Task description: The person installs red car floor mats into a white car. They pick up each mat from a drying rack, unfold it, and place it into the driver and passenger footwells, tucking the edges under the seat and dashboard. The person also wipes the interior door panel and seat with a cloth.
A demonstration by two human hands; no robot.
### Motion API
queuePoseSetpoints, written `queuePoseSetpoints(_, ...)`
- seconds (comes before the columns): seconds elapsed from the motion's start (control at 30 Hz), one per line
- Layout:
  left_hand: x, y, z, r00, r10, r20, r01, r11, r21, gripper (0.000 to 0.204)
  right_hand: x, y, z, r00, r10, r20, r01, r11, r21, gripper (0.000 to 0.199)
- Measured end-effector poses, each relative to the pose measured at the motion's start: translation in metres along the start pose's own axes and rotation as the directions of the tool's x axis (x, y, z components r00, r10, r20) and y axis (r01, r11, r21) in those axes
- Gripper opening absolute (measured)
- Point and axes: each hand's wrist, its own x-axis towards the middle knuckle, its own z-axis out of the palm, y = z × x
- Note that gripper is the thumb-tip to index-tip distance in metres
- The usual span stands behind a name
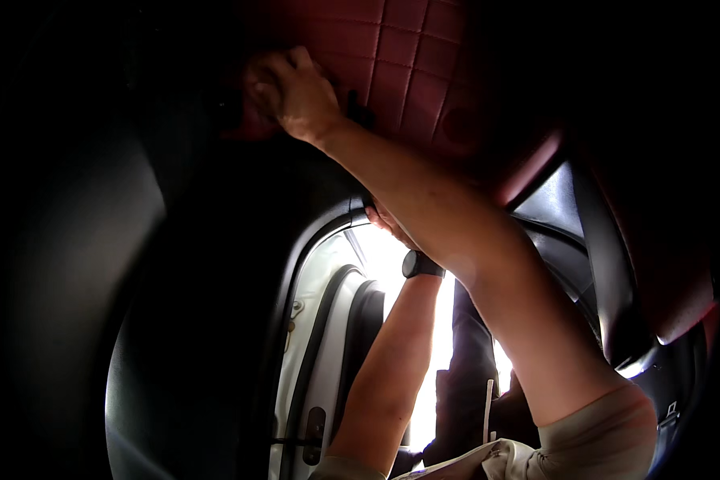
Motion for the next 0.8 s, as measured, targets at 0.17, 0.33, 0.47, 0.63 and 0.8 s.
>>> queuePoseSetpoints(0.17,-0.002,0.005,0.004,0.998,-0.029,0.058,0.029,1.000,-0.011,0.068,0.024,0.008,-0.003,0.995,-0.089,-0.042,0.082,0.986,-0.143,0.033)
queuePoseSetpoints(0.33,-0.002,0.003,-0.005,0.998,-0.013,0.056,0.007,0.996,0.093,0.073,0.001,0.010,0.002,1.000,-0.030,-0.010,0.030,0.998,0.059,0.016)
queuePoseSetpoints(0.47,-0.006,0.007,0.004,0.952,-0.295,0.086,0.306,0.931,-0.199,0.075,0.007,0.014,0.011,0.992,-0.120,-0.034,0.119,0.992,-0.032,0.010)
queuePoseSetpoints(0.63,-0.011,-0.004,0.005,0.998,0.056,-0.007,-0.055,0.987,0.151,0.081,0.027,0.015,0.013,0.967,0.245,-0.071,-0.218,0.939,0.266,0.024)
queuePoseSetpoints(0.8,-0.024,-0.018,0.022,0.940,-0.322,0.108,0.329,0.785,-0.525,0.082,0.034,-0.006,0.027,0.927,0.355,-0.126,-0.314,0.913,0.260,0.025)
